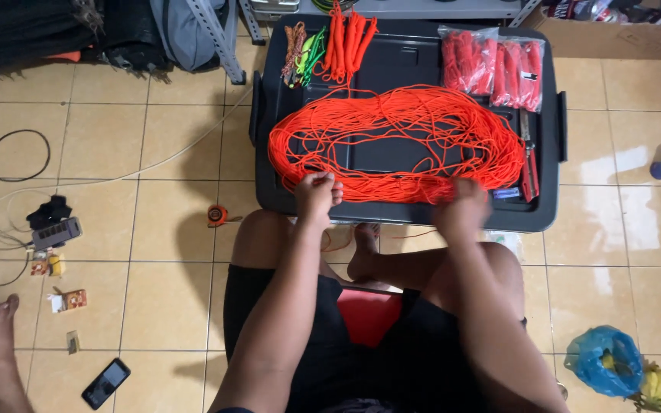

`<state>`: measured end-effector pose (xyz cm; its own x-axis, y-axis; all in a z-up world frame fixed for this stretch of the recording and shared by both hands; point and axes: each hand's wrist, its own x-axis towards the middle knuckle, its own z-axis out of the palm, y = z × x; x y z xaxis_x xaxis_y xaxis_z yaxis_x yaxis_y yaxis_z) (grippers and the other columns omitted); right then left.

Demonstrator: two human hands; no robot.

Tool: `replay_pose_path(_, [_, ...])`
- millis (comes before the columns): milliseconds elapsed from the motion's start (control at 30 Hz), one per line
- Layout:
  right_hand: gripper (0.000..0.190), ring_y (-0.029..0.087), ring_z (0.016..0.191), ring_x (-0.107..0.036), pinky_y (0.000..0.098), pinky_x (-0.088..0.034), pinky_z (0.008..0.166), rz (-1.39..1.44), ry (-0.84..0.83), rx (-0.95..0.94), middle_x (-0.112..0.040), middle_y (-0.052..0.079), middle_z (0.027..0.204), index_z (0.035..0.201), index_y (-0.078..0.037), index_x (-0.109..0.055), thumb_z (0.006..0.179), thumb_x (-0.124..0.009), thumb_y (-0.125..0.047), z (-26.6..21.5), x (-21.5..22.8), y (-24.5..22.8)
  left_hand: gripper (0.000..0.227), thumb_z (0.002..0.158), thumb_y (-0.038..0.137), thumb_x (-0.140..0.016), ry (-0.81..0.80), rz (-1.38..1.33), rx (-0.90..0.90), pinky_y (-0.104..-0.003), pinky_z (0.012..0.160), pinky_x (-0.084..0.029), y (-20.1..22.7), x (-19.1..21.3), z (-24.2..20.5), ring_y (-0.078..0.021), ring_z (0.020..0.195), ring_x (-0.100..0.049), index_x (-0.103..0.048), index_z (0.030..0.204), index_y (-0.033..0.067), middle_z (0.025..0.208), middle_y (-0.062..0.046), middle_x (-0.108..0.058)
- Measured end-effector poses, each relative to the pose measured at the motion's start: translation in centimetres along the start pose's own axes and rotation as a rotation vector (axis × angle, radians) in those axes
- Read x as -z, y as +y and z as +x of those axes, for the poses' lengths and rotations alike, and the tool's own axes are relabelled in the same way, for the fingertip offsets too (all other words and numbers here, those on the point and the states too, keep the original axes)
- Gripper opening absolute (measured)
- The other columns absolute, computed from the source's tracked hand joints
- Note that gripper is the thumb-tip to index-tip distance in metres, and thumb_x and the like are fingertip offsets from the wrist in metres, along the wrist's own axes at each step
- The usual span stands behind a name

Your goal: Assembling pens by attaching red cords to components while untangling a large bundle of cord on a plastic bin.

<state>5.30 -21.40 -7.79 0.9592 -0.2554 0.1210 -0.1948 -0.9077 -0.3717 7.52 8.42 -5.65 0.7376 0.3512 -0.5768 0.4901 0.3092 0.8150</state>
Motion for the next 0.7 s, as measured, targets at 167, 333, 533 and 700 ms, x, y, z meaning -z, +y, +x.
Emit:
replay_pose_path(167, [0.108,0.036,0.098,-0.071,0.0309,-0.067,0.069,0.983,-0.635,0.132,-0.040,0.017,0.120,0.165,-0.010,-0.023,0.069,-0.055,0.029,-6.0,-0.3,-11.7,0.022,0.095,0.018,-0.073,-0.245,-0.268,0.238,-0.025,0.055,-0.059,-1.2,0.3,2.1,-0.0140,0.058,-0.068,-0.058,0.110,0.0160,0.079,-0.010,-0.073])
replay_pose_path(333, [0.010,0.029,0.093,-0.075,0.0435,-0.059,0.085,0.500,-0.485,0.281,-0.078,0.001,0.083,0.090,-0.027,-0.076,0.085,-0.069,-0.021,-6.8,-3.0,-11.0,0.020,0.097,0.008,-0.062,-0.302,-0.403,0.070,-0.024,0.056,-0.056,0.8,2.1,1.8,-0.0152,0.058,-0.065,-0.061,0.079,0.0157,0.070,-0.008,-0.066])
replay_pose_path(533, [0.021,0.034,0.085,-0.073,0.0494,-0.057,0.076,0.280,-0.236,0.109,-0.074,0.005,0.077,0.103,-0.029,-0.075,0.096,-0.066,-0.047,-1.7,-4.4,-2.9,0.034,0.096,0.001,-0.063,0.216,-0.495,-0.228,-0.048,0.069,-0.070,2.9,4.7,5.0,-0.0360,0.074,-0.079,-0.049,0.127,0.0030,0.100,-0.025,-0.063])
replay_pose_path(700, [0.008,0.025,0.079,-0.075,0.0360,-0.057,0.071,0.573,-0.208,0.134,-0.073,0.002,0.070,0.095,-0.029,-0.080,0.096,-0.073,-0.033,-2.7,-3.5,-5.9,0.046,0.088,0.001,-0.066,0.078,0.262,-0.688,-0.031,0.090,-0.047,2.8,0.0,-3.4,-0.0242,0.099,-0.059,-0.060,0.133,0.0105,0.101,-0.008,-0.054])
